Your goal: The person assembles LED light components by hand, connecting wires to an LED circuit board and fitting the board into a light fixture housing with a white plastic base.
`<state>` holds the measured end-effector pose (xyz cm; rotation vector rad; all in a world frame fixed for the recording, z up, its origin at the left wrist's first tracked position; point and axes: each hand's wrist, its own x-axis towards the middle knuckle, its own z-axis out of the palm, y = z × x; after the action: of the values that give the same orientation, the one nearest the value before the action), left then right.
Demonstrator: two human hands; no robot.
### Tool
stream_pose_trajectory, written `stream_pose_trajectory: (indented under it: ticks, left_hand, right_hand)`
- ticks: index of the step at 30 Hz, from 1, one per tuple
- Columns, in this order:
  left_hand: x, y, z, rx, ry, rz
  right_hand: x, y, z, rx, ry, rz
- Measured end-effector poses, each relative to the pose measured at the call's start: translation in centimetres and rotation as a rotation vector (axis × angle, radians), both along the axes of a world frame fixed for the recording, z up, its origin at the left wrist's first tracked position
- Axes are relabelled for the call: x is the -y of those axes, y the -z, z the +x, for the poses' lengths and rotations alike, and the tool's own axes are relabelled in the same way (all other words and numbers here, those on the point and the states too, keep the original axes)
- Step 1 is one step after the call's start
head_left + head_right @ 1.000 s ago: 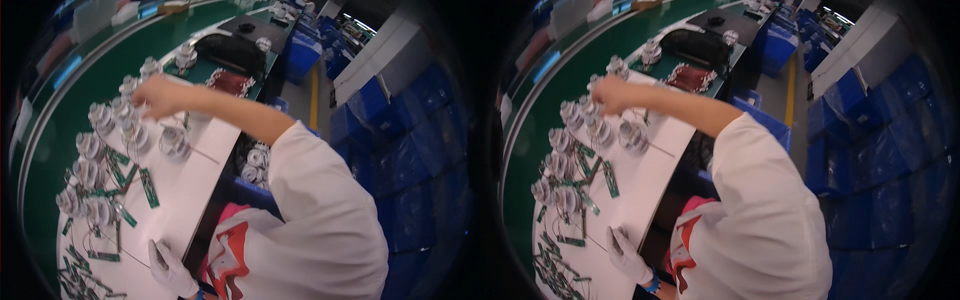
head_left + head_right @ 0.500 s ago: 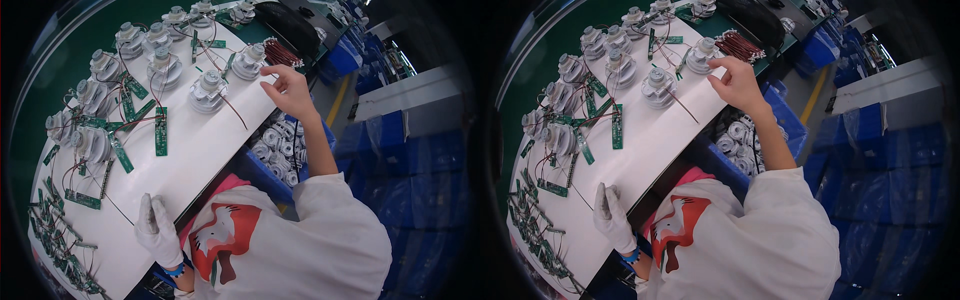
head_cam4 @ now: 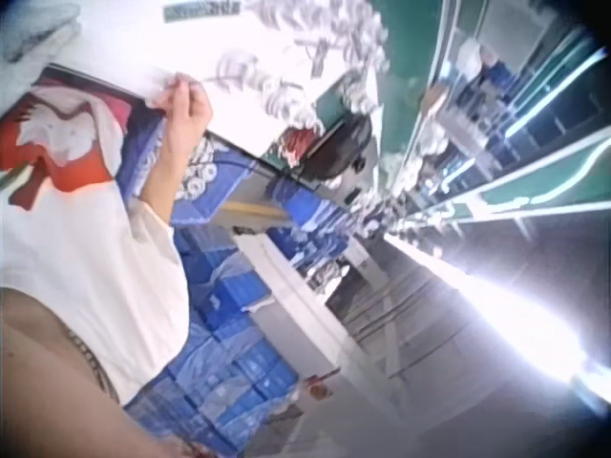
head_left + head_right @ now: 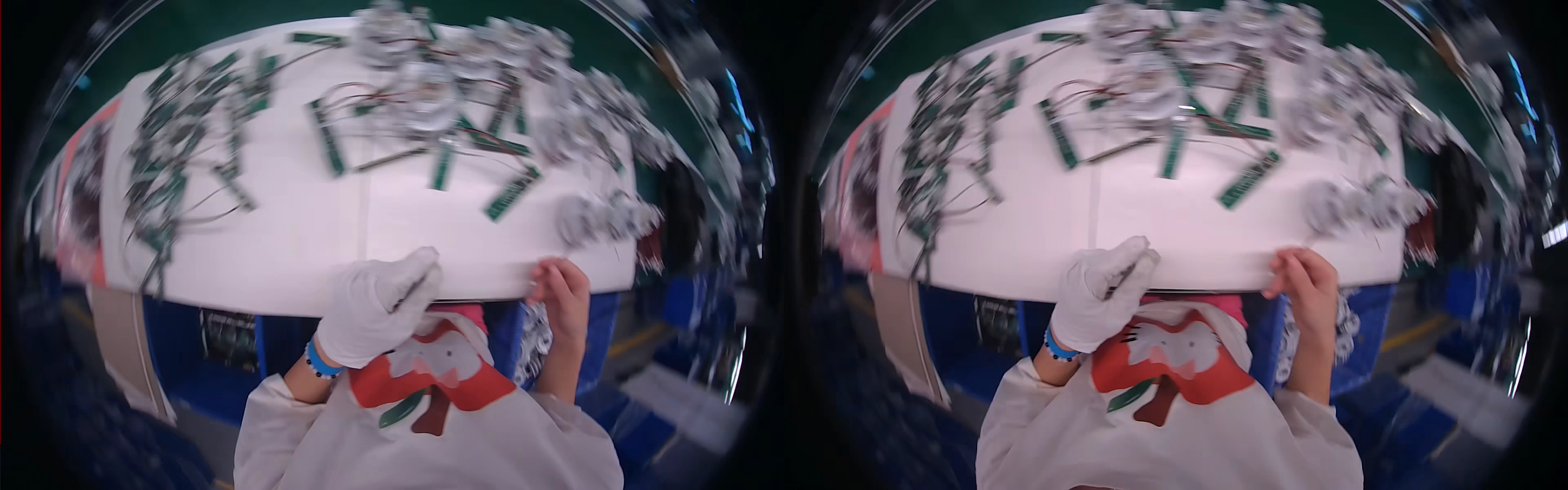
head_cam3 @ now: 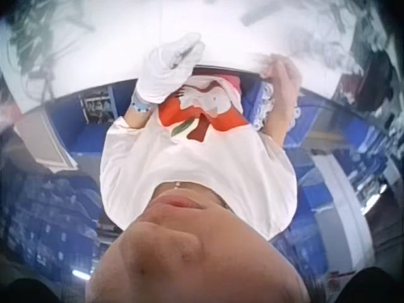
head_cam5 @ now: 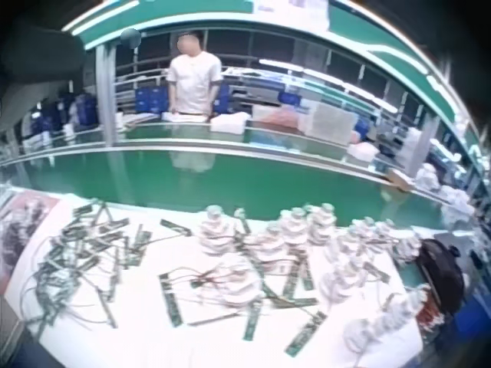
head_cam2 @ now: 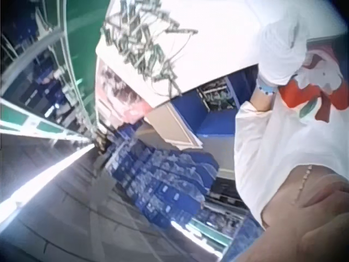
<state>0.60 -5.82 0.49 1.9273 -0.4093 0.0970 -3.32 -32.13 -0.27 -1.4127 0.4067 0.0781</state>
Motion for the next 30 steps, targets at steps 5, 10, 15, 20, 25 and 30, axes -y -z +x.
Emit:
stream_pose_trajectory:
  ticks: [5,10,15,20,25,30]
  left_hand:
    - [-8.1,-1.1,-0.8,0.228,-0.603,0.399]
    - [-14.3,-1.5,1.9,0.421,-0.699,1.08]
    - [-10.5,-1.3,1.8,0.083,-0.39,1.036]
    - [-3.7,-2.3,2.2,0.138,-0.347,0.463]
    - [-6.2,-2.5,2.3,0.076,-0.348,0.351]
    - [-8.3,-2.7,1.3,-0.034,0.023,0.633]
  right_hand:
    - [-0.6,1.6,-0.1,0.087,-0.065,0.024]
    - [-0.3,1.8,0.6,0.059,-0.085,0.042]
    - [-0.6,1.7,0.8,0.095,-0.065,0.04]
    - [-1.0,1.7,1.1,0.097,-0.076,0.031]
    - [-0.9,1.8,0.8,0.141,-0.066,0.061]
    - [-1.4,1.1,1.2,0.157,-0.024,0.082]
